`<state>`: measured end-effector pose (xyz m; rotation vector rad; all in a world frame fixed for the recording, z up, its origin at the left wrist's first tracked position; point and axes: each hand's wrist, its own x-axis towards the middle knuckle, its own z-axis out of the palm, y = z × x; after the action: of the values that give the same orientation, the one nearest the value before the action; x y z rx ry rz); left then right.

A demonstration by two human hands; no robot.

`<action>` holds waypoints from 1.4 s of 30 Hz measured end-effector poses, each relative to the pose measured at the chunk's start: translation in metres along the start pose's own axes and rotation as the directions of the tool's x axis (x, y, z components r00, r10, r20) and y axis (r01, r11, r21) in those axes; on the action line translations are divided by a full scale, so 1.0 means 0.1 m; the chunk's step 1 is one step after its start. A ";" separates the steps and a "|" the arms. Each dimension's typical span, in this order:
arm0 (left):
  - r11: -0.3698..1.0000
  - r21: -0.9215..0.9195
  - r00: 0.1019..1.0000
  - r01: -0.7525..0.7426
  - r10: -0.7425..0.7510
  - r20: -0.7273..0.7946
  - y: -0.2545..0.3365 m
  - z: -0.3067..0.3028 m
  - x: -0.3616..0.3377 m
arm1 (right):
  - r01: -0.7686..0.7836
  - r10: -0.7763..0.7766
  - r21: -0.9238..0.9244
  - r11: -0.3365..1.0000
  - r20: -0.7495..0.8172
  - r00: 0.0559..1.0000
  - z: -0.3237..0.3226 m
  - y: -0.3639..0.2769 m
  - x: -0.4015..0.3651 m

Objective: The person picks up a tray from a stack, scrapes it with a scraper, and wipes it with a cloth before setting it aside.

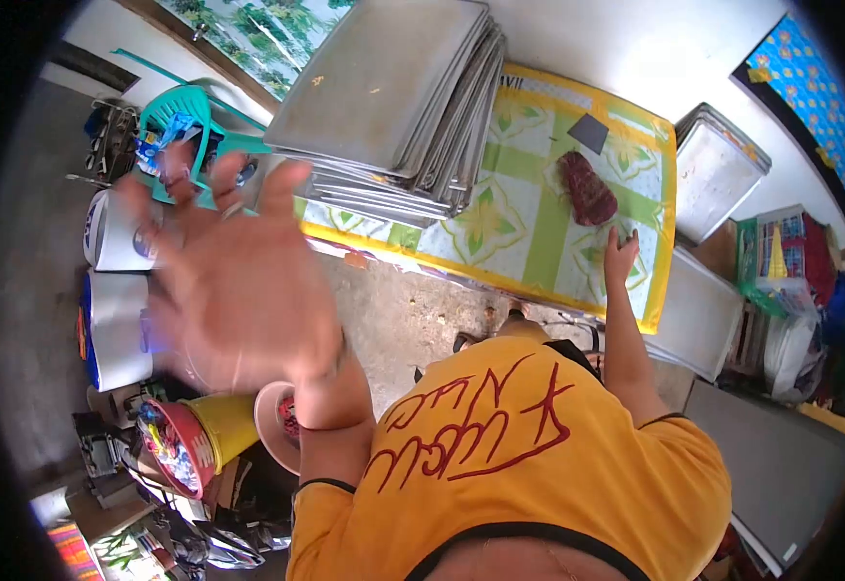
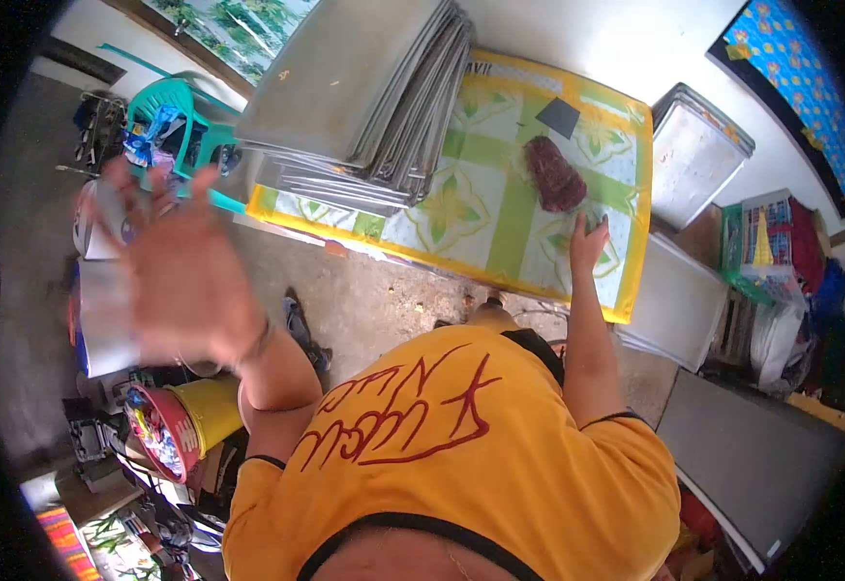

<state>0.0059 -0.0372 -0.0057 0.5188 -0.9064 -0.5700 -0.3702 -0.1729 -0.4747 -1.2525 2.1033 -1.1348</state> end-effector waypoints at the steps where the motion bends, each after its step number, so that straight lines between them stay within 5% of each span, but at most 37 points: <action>1: 0.986 0.165 0.983 0.028 0.003 -0.185 -0.38 -0.25 0.06 | 0.033 -0.034 -0.016 0.999 -0.027 0.999 -0.03 -0.03 0.14; 3: 0.736 0.610 0.932 0.294 -0.079 -0.354 -1.23 -0.93 0.18 | 0.137 -0.140 -0.037 0.990 -0.088 0.986 0.01 -0.08 0.39; 4: 0.504 0.802 0.939 0.321 -0.059 -0.338 -1.80 -1.68 0.18 | 0.208 -0.215 -0.095 0.973 -0.070 0.974 0.04 -0.15 0.45; 6: 0.169 0.869 0.882 0.465 -0.169 -0.439 -2.49 -2.56 0.09 | 0.352 -0.366 -0.201 0.914 -0.034 0.930 0.02 -0.58 0.52; 9: 0.019 0.812 0.811 0.584 -0.072 -0.581 -2.67 -2.45 0.01 | 0.529 -0.523 -0.164 0.833 0.084 0.848 0.22 -0.98 0.69; 11: 0.075 0.724 0.727 0.686 -0.130 -0.675 -2.59 -2.28 0.07 | 0.594 -0.574 -0.160 0.788 0.157 0.804 0.42 -1.03 0.79; 15: 0.315 0.462 0.554 0.829 -0.356 -0.752 -2.55 -2.37 0.13 | 0.457 -0.337 -0.314 0.832 0.367 0.867 0.67 -0.95 0.73; 16: 0.372 0.373 0.514 0.850 -0.432 -0.741 -2.52 -2.31 0.17 | 0.502 -0.377 -0.324 0.802 0.379 0.845 0.66 -0.92 0.71; 23: 0.599 0.089 0.439 0.796 -0.470 -0.766 -2.57 -2.40 0.13 | 0.636 -0.455 -0.396 0.663 0.461 0.762 0.64 -0.72 0.67; 26: 0.555 0.100 0.387 0.826 -0.428 -0.817 -2.58 -2.45 0.21 | 0.644 -0.435 -0.425 0.636 0.492 0.754 0.62 -0.74 0.73; 29: 0.525 0.220 0.448 0.823 -0.360 -0.818 -2.49 -1.96 0.20 | 0.644 -0.429 -0.446 0.622 0.494 0.756 0.62 -0.79 0.73; 32: 0.546 0.199 0.460 0.814 -0.396 -0.794 -2.57 -2.08 0.10 | 0.640 -0.433 -0.455 0.619 0.482 0.762 0.62 -0.83 0.69; 40: 0.608 -0.077 0.357 0.790 -0.558 -0.749 -2.39 -1.97 0.02 | 0.641 -0.438 -0.474 0.604 0.475 0.763 0.64 -0.87 0.65; 42: 0.581 -0.242 0.268 0.777 -0.654 -0.707 -2.36 -1.99 0.07 | 0.649 -0.446 -0.479 0.591 0.477 0.758 0.63 -0.87 0.64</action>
<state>0.1210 -0.1809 -0.2541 1.2484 0.1896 -1.0195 -0.3129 -0.2774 -0.4362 -2.3674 1.9275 -0.3366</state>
